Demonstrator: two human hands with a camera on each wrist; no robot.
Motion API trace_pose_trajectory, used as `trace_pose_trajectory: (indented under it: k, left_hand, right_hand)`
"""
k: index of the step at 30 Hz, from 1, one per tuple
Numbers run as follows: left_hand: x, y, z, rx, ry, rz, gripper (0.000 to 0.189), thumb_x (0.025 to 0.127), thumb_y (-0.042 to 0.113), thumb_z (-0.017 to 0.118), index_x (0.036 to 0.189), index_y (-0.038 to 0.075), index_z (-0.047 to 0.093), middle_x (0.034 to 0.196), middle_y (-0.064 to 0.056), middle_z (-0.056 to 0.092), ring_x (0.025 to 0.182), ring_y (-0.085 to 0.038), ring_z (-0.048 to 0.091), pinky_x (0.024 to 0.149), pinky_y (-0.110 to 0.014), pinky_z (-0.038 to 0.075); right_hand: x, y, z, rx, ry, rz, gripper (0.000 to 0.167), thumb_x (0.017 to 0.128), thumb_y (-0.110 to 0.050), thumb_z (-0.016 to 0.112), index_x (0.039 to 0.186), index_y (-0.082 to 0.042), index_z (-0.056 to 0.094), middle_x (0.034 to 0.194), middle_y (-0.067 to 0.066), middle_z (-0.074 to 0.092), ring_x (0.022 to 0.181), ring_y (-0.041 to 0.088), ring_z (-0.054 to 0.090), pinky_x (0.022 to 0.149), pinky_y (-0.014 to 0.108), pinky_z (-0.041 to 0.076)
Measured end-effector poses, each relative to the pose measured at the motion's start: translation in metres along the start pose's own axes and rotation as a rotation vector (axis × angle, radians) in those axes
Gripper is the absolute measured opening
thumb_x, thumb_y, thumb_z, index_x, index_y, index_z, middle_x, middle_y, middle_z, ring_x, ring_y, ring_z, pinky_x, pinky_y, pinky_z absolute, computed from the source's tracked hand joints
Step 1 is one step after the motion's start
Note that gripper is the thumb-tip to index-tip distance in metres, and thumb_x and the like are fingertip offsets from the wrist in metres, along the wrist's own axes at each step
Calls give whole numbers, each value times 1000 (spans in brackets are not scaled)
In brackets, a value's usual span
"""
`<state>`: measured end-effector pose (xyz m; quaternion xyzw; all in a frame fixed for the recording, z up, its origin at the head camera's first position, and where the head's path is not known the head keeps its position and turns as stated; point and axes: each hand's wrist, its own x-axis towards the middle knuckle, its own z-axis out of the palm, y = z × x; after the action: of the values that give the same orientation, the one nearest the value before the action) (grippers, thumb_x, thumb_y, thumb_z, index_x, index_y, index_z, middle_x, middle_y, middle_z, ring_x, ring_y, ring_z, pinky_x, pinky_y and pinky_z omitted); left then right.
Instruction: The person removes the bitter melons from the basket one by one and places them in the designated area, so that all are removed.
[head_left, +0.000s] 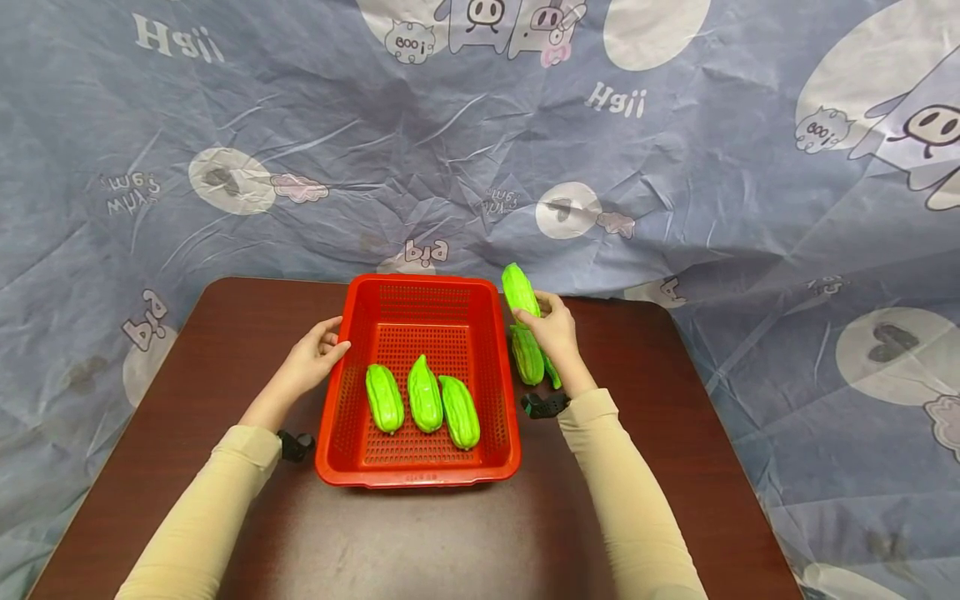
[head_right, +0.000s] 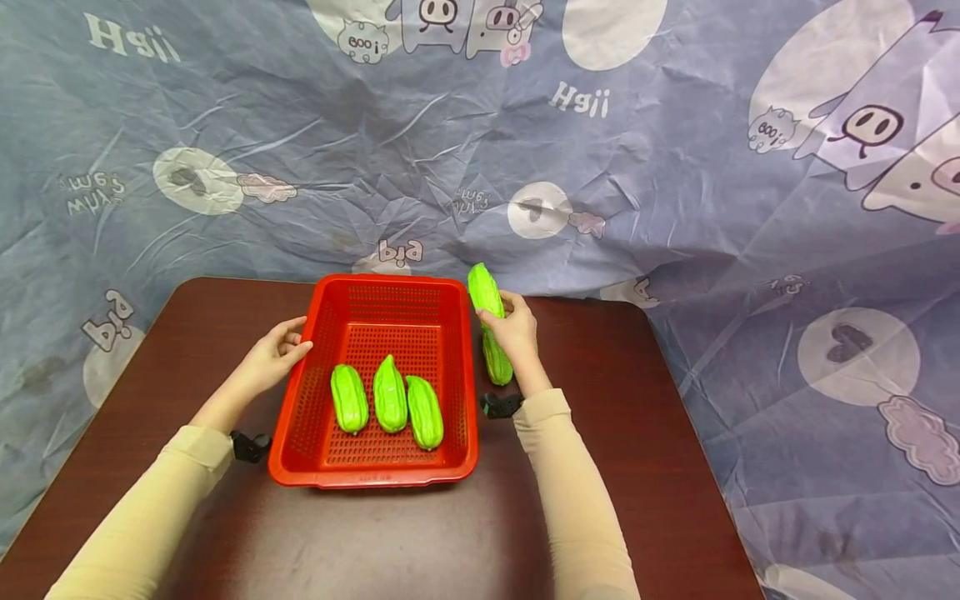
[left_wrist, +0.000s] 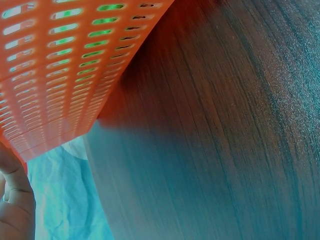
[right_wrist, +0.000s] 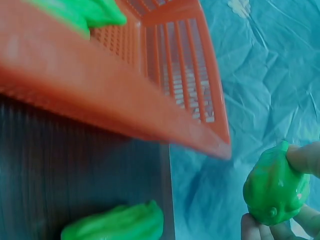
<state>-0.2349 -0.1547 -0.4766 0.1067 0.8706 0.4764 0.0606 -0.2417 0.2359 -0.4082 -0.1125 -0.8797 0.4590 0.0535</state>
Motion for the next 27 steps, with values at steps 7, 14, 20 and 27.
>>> trace_pose_trajectory:
  k: [7,14,20,27]
  left_hand:
    - [-1,0,-2,15,-11,-2,60,103,20,53,152,-4,28,115,-23,53,96,-32,58,75,-31,49]
    - [0,-1,-1,12,-12,-4,60,103,22,52,152,-3,28,114,-22,53,96,-31,58,75,-31,49]
    - [0,0,-1,6,-11,-2,60,103,21,52,152,-3,28,113,-22,52,95,-30,56,76,-32,48]
    - [-1,0,-1,2,-2,1,60,103,22,53,152,-3,29,112,-22,53,91,-26,56,73,-30,47]
  right_hand:
    - [0,19,-21,-16,52,26,59,90,-29,71,141,-8,51,138,19,55,126,37,52,100,47,46]
    - [2,48,-36,1,73,92,60,92,-26,70,144,-6,47,142,19,52,128,36,50,102,49,45]
    - [-1,70,-44,-7,99,130,60,93,-24,68,145,-3,45,142,22,50,128,38,48,103,50,44]
    - [-2,95,-50,-37,118,187,61,93,-23,67,145,-1,44,141,24,51,128,38,48,104,50,42]
